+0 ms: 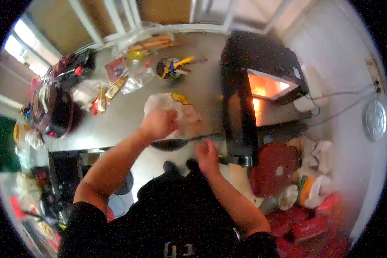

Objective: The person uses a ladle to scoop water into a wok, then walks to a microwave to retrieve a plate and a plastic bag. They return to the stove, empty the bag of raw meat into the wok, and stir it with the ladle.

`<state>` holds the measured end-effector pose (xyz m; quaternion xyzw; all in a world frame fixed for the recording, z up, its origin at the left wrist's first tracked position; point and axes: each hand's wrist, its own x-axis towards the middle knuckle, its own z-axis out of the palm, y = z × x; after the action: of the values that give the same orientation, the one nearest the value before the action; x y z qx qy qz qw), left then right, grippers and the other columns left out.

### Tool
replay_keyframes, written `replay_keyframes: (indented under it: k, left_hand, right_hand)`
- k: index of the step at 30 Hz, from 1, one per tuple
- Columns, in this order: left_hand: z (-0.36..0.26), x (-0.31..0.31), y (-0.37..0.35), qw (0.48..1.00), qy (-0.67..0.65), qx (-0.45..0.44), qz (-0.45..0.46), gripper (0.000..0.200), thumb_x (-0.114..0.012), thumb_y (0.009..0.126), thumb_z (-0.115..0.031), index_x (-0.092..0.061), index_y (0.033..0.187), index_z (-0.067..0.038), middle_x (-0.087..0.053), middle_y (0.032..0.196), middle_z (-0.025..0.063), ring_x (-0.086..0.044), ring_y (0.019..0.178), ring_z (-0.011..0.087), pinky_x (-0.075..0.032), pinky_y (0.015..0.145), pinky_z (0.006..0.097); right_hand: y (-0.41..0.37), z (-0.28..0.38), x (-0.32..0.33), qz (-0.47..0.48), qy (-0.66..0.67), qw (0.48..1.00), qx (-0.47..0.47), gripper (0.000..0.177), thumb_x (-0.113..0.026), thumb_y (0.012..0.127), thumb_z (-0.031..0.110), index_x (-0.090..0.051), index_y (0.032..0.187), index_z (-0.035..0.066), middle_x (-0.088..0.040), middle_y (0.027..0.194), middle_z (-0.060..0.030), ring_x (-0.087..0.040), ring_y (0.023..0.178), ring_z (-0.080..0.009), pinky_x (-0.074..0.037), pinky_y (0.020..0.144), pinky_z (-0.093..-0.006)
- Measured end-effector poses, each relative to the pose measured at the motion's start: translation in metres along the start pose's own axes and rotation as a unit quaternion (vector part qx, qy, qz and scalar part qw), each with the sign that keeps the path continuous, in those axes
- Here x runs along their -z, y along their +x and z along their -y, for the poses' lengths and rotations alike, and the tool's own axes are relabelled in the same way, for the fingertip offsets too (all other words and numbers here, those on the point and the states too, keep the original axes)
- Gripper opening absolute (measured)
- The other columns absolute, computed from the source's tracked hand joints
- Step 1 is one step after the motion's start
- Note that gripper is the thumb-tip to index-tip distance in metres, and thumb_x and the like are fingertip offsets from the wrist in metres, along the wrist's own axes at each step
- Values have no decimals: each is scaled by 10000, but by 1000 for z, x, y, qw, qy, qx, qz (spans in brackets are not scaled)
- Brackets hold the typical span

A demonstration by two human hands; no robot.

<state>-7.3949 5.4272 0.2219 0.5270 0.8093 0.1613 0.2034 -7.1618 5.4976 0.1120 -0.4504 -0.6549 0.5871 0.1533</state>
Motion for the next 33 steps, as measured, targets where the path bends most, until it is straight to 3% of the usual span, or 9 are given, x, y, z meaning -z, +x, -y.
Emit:
replay_keyframes:
  k: [4,8,13,16,19,23,24,26,33]
  left_hand:
    - [-1,19,-40,996,-27,69,-53,199,-576,756,-244,-634,795,-58,-657,794,175,-635,795,376,-503,728,497]
    - [-28,39,-139,974,-59,192,-106,172,-572,760,-232,-620,794,-70,-642,753,188,-628,746,393,-505,697,496]
    - [-52,14,-281,912,-79,371,-155,135,-578,744,-201,-597,774,-70,-640,745,192,-625,728,404,-504,691,500]
    - [-64,-31,-375,842,-99,466,-253,108,-579,734,-172,-601,774,-74,-642,754,193,-627,738,401,-505,701,498]
    - [-79,-69,-480,717,-145,577,-363,60,-584,716,-112,-609,756,-74,-626,715,192,-614,677,399,-507,637,462]
    - [-123,-120,-661,503,-339,536,-588,32,-569,687,8,-547,670,-7,-599,600,76,-588,542,159,-455,501,292]
    - [-144,-120,-706,476,-335,520,-625,82,-563,674,47,-515,639,-10,-557,597,14,-539,554,85,-422,474,258]
    - [-197,-156,-840,401,-344,488,-694,103,-556,650,62,-511,632,-29,-515,584,-14,-462,541,64,-359,477,235]
    - [-319,-212,-1061,280,-230,528,-768,123,-511,577,65,-484,595,-54,-468,585,-45,-369,565,43,-268,510,214]
  right_hand:
    - [-14,43,-4,88,23,990,107,327,-598,932,133,-510,1236,49,-572,1081,-54,-546,963,-124,-453,855,-266]
    - [-34,71,-23,194,83,964,160,317,-636,904,92,-523,1198,54,-566,1042,-16,-541,961,-105,-443,865,-250]
    - [-91,74,-75,439,65,889,115,271,-682,885,157,-581,1114,53,-580,931,2,-534,837,-101,-466,780,-254]
    - [-138,59,-106,535,-35,831,150,270,-676,883,185,-596,1102,48,-592,921,-5,-550,815,-108,-482,771,-271]
    - [-205,53,-138,622,-107,747,209,266,-664,881,201,-615,1088,41,-626,944,-25,-575,844,-115,-497,788,-286]
    - [-317,36,-177,739,-220,617,155,246,-647,889,174,-633,1073,12,-668,955,-60,-613,859,-134,-511,794,-291]
    - [-345,23,-191,752,-229,599,150,243,-645,891,172,-632,1069,8,-666,947,-59,-613,848,-132,-512,784,-288]
    - [-452,-11,-217,777,-244,572,98,236,-643,890,168,-630,1057,3,-660,927,-57,-613,822,-127,-513,763,-285]
    - [-674,-56,-297,840,-261,472,58,196,-634,881,126,-624,1033,2,-643,878,-54,-621,757,-126,-508,689,-262]
